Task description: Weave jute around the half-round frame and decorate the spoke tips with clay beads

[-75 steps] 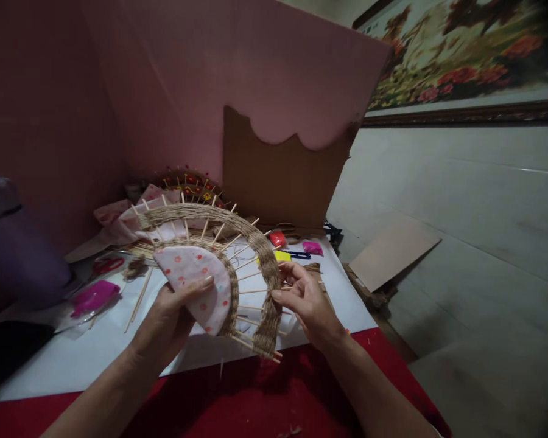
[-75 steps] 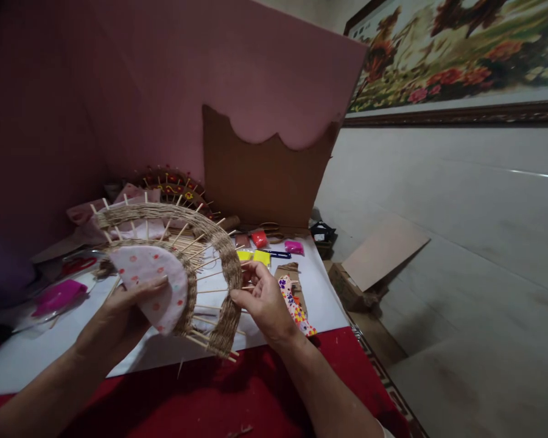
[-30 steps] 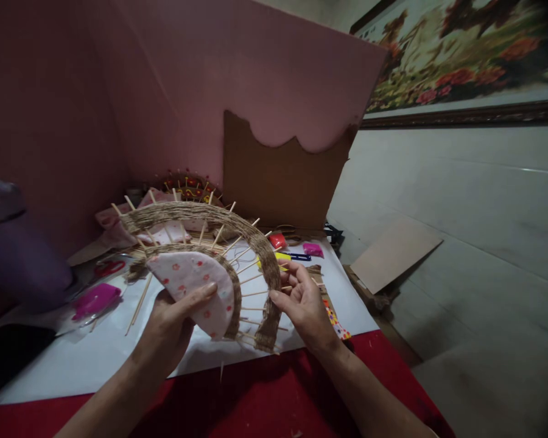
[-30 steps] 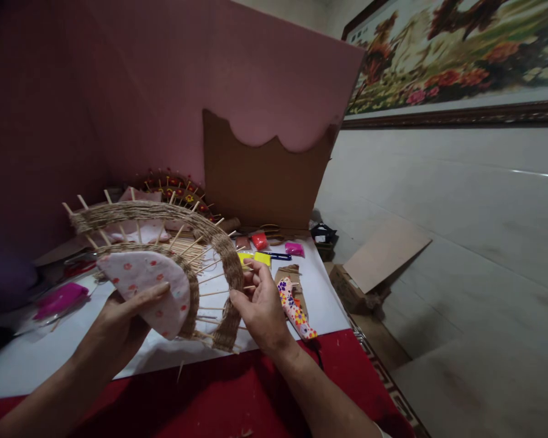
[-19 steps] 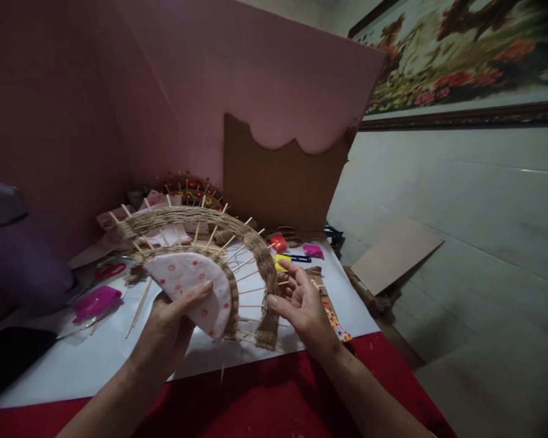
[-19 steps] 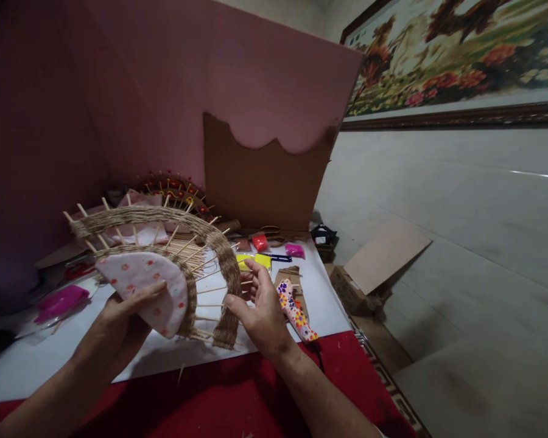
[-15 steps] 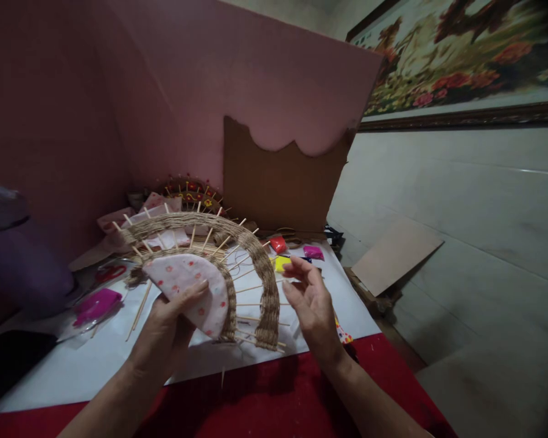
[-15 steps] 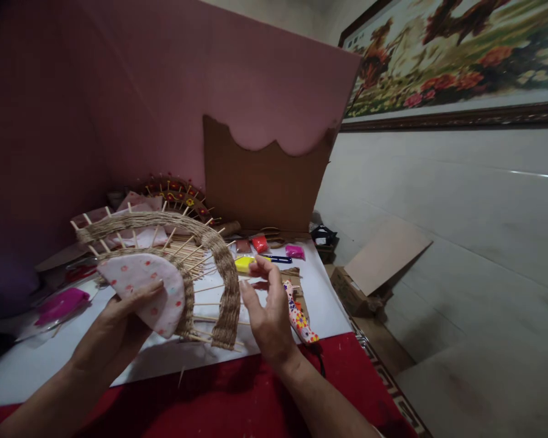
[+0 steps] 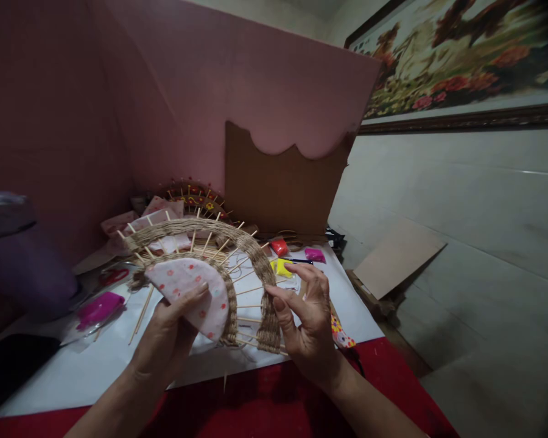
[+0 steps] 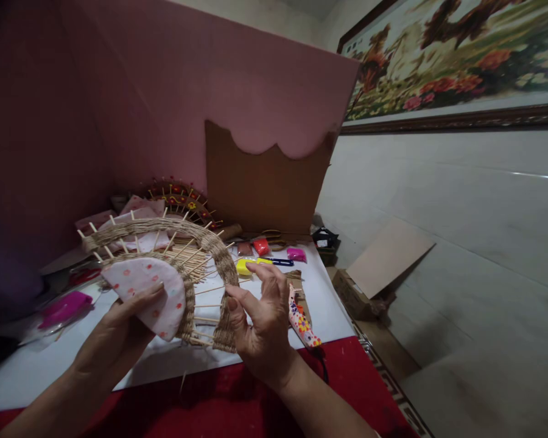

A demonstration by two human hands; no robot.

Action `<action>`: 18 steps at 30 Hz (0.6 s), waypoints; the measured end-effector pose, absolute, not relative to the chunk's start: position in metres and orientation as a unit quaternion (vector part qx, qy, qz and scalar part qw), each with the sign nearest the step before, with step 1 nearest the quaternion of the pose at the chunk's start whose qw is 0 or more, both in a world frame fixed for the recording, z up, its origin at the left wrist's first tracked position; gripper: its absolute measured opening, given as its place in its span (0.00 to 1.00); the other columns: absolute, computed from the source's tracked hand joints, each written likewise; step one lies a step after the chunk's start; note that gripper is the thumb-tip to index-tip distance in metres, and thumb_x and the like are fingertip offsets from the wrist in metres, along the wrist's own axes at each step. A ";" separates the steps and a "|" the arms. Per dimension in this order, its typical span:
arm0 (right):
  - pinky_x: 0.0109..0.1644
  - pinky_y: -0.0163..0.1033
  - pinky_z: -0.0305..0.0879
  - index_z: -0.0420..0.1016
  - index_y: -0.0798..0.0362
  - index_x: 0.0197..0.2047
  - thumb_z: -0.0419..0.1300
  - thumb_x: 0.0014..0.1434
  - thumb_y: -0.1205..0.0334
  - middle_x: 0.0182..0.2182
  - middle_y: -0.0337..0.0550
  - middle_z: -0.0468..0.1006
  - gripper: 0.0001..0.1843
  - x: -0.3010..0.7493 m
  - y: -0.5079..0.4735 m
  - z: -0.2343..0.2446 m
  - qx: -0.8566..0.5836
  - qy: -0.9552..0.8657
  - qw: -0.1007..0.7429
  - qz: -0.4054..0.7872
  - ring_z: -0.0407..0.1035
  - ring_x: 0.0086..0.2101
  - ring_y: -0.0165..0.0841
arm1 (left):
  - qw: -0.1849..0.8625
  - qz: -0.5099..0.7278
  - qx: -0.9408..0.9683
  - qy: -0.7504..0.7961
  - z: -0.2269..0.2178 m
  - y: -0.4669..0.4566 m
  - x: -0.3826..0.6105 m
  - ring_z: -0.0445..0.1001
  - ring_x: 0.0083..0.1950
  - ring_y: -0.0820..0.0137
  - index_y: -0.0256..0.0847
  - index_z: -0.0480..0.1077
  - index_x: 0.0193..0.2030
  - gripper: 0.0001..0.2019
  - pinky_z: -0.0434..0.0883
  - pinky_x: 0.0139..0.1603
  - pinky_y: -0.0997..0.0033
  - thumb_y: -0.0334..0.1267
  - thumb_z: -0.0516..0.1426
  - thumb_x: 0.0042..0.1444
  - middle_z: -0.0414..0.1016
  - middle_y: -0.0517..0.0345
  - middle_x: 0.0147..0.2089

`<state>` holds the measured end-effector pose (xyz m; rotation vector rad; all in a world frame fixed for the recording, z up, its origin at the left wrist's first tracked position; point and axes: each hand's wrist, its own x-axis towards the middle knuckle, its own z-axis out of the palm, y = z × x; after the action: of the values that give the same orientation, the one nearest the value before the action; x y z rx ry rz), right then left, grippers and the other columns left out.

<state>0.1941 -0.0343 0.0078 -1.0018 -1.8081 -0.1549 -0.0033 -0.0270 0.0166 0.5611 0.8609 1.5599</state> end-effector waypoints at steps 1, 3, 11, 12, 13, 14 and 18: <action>0.59 0.57 0.49 0.75 0.45 0.44 0.55 0.57 0.67 0.53 0.45 0.61 0.14 0.194 -0.034 0.008 -0.416 -0.753 0.506 -0.064 0.52 0.55 0.44 | 0.594 0.671 0.245 0.370 0.017 -0.027 -0.003 0.75 0.33 0.70 0.35 0.73 0.35 0.11 0.76 0.34 0.74 0.28 0.64 0.42 0.77 0.56 0.33; 0.58 0.58 0.49 0.75 0.45 0.44 0.54 0.57 0.67 0.53 0.44 0.61 0.14 0.194 -0.035 0.007 -0.415 -0.756 0.503 -0.059 0.52 0.55 0.44 | 0.591 0.673 0.248 0.369 0.017 -0.028 -0.003 0.75 0.34 0.70 0.35 0.73 0.35 0.11 0.75 0.35 0.74 0.28 0.64 0.41 0.77 0.56 0.34; 0.58 0.58 0.50 0.75 0.45 0.43 0.53 0.57 0.68 0.52 0.44 0.61 0.14 0.193 -0.035 0.008 -0.412 -0.754 0.508 -0.058 0.53 0.55 0.44 | 0.590 0.677 0.236 0.371 0.018 -0.028 -0.003 0.75 0.30 0.72 0.35 0.73 0.33 0.11 0.75 0.30 0.77 0.28 0.65 0.39 0.77 0.57 0.31; 0.58 0.58 0.50 0.75 0.45 0.42 0.54 0.57 0.68 0.52 0.44 0.61 0.13 0.193 -0.035 0.008 -0.414 -0.757 0.503 -0.062 0.52 0.55 0.44 | 0.589 0.677 0.237 0.373 0.018 -0.027 -0.003 0.75 0.30 0.72 0.35 0.73 0.33 0.11 0.75 0.31 0.76 0.28 0.65 0.39 0.77 0.57 0.31; 0.58 0.58 0.49 0.75 0.45 0.42 0.54 0.57 0.68 0.53 0.44 0.61 0.13 0.193 -0.035 0.007 -0.414 -0.759 0.499 -0.064 0.52 0.55 0.44 | 0.588 0.676 0.238 0.374 0.017 -0.027 -0.003 0.75 0.30 0.72 0.35 0.73 0.33 0.11 0.75 0.32 0.76 0.28 0.65 0.39 0.77 0.57 0.32; 0.58 0.58 0.49 0.75 0.44 0.42 0.54 0.57 0.69 0.53 0.44 0.61 0.13 0.193 -0.035 0.007 -0.412 -0.760 0.498 -0.065 0.52 0.55 0.44 | 0.587 0.676 0.238 0.376 0.017 -0.028 -0.003 0.75 0.30 0.72 0.35 0.73 0.33 0.11 0.75 0.32 0.75 0.28 0.65 0.39 0.77 0.57 0.31; 0.58 0.58 0.50 0.75 0.44 0.43 0.54 0.57 0.68 0.53 0.43 0.61 0.14 0.195 -0.036 0.007 -0.396 -0.758 0.514 -0.066 0.52 0.55 0.45 | 0.588 0.678 0.234 0.376 0.016 -0.028 -0.003 0.74 0.29 0.73 0.35 0.73 0.33 0.11 0.74 0.30 0.78 0.29 0.65 0.39 0.76 0.58 0.31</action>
<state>0.1946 -0.0358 0.0073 -0.9523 -1.8217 -0.1583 -0.0034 -0.0278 0.0162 0.5442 0.8750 1.5790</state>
